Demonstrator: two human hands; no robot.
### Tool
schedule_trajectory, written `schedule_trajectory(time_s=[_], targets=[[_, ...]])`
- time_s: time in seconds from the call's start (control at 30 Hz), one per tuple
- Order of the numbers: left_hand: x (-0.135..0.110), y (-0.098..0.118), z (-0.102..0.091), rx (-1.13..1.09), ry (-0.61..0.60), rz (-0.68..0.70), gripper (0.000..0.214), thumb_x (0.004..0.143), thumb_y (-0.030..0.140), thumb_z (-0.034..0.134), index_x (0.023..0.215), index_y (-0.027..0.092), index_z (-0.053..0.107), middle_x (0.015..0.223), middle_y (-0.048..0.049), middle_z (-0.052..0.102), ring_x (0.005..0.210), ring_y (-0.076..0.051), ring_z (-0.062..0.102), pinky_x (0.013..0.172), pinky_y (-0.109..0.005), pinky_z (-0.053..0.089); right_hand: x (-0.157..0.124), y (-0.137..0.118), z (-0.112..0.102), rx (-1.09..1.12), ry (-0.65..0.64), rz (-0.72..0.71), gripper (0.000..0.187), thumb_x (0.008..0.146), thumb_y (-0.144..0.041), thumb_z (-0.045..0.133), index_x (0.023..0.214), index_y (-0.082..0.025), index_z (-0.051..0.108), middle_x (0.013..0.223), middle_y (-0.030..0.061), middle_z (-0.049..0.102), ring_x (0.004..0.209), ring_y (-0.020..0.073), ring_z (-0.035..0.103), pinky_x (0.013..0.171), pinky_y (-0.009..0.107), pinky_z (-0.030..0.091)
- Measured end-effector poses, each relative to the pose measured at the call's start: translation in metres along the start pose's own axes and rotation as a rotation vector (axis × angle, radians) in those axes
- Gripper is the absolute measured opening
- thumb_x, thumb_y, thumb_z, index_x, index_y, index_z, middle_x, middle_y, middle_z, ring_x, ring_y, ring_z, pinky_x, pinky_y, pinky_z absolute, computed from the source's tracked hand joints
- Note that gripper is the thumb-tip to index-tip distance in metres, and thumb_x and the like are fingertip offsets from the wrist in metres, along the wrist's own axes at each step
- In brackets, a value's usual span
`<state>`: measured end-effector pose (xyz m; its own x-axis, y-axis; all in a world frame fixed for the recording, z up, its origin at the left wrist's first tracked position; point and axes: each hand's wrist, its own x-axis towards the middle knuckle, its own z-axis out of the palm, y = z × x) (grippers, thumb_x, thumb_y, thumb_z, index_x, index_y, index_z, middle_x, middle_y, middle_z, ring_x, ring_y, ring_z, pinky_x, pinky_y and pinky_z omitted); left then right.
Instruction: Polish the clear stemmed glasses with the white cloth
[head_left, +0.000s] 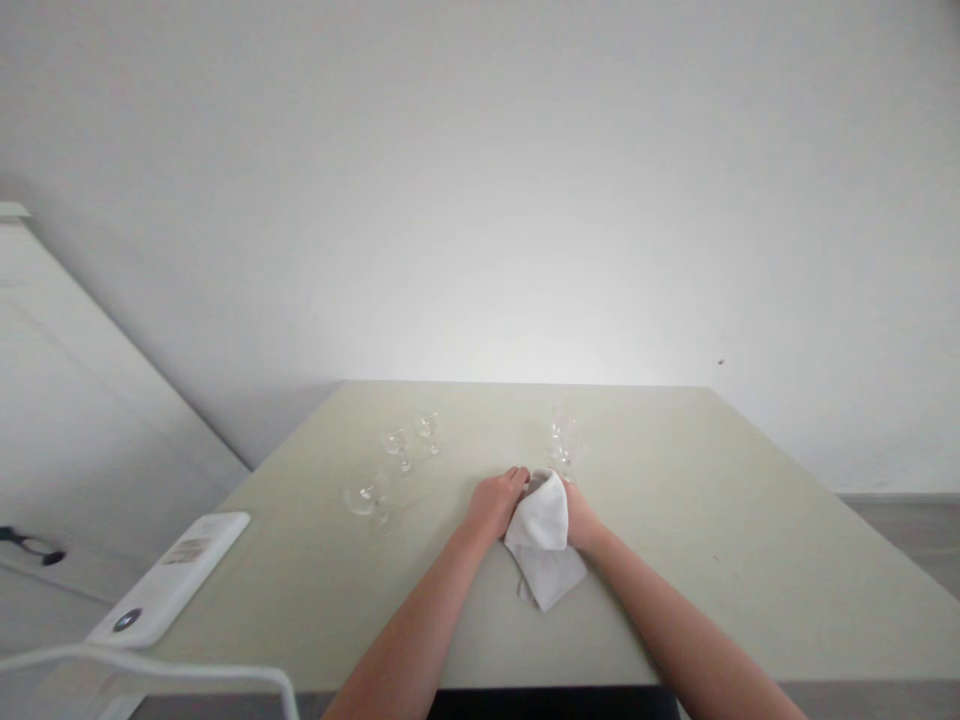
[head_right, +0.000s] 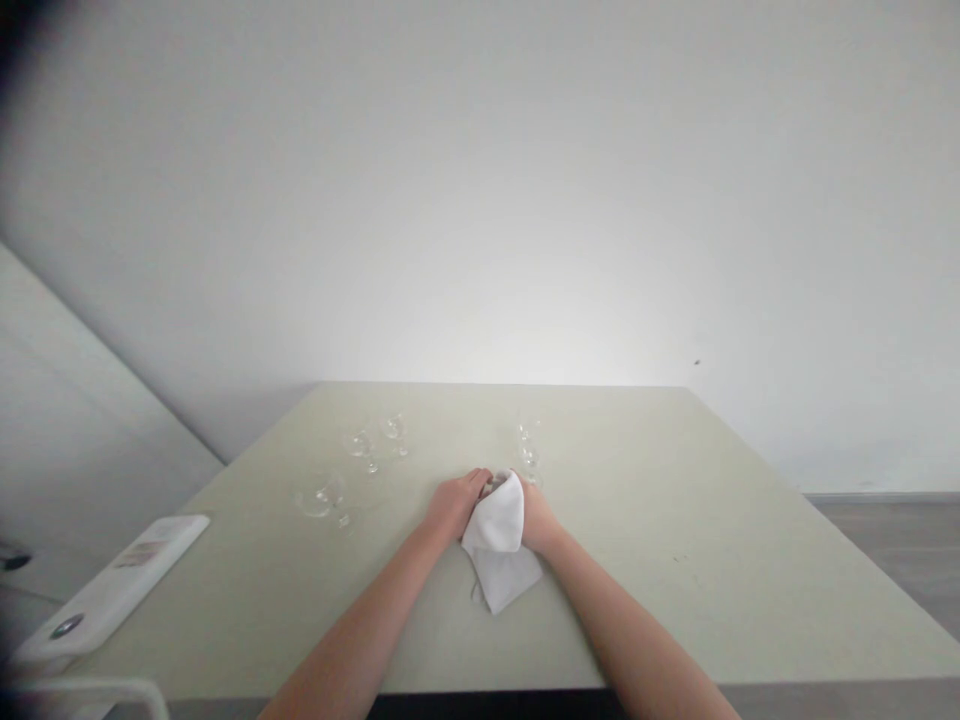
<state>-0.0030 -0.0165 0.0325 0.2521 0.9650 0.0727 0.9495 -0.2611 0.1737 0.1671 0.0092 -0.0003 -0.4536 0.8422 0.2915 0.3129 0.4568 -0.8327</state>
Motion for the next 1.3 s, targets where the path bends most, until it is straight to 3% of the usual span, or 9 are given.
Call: schedule_trajectory(time_s=[0.83, 1.3], targets=[[-0.0024, 0.0060, -0.0089, -0.014, -0.047, -0.028, 0.020, 0.097, 0.030, 0.046, 0.115, 0.025, 0.051, 0.111, -0.0050, 0.068, 0.099, -0.019, 0.066, 0.076, -0.027, 0.044, -0.0019, -0.0048, -0.0015, -0.022, 0.006, 0.017, 0.018, 0.074, -0.023, 0.066, 0.088, -0.020, 0.056, 0.077, -0.0002, 0.067, 0.070, 0.0160, 0.061, 0.065, 0.026, 0.049], [-0.0013, 0.0027, -0.0043, -0.020, -0.029, -0.005, 0.019, 0.097, 0.032, 0.045, 0.113, 0.025, 0.052, 0.108, -0.0044, 0.069, 0.096, -0.019, 0.067, 0.073, -0.027, 0.044, -0.0021, -0.0019, -0.0003, -0.055, -0.009, 0.043, 0.018, 0.074, -0.024, 0.066, 0.088, -0.020, 0.055, 0.078, 0.0002, 0.067, 0.068, 0.0161, 0.061, 0.064, 0.026, 0.049]])
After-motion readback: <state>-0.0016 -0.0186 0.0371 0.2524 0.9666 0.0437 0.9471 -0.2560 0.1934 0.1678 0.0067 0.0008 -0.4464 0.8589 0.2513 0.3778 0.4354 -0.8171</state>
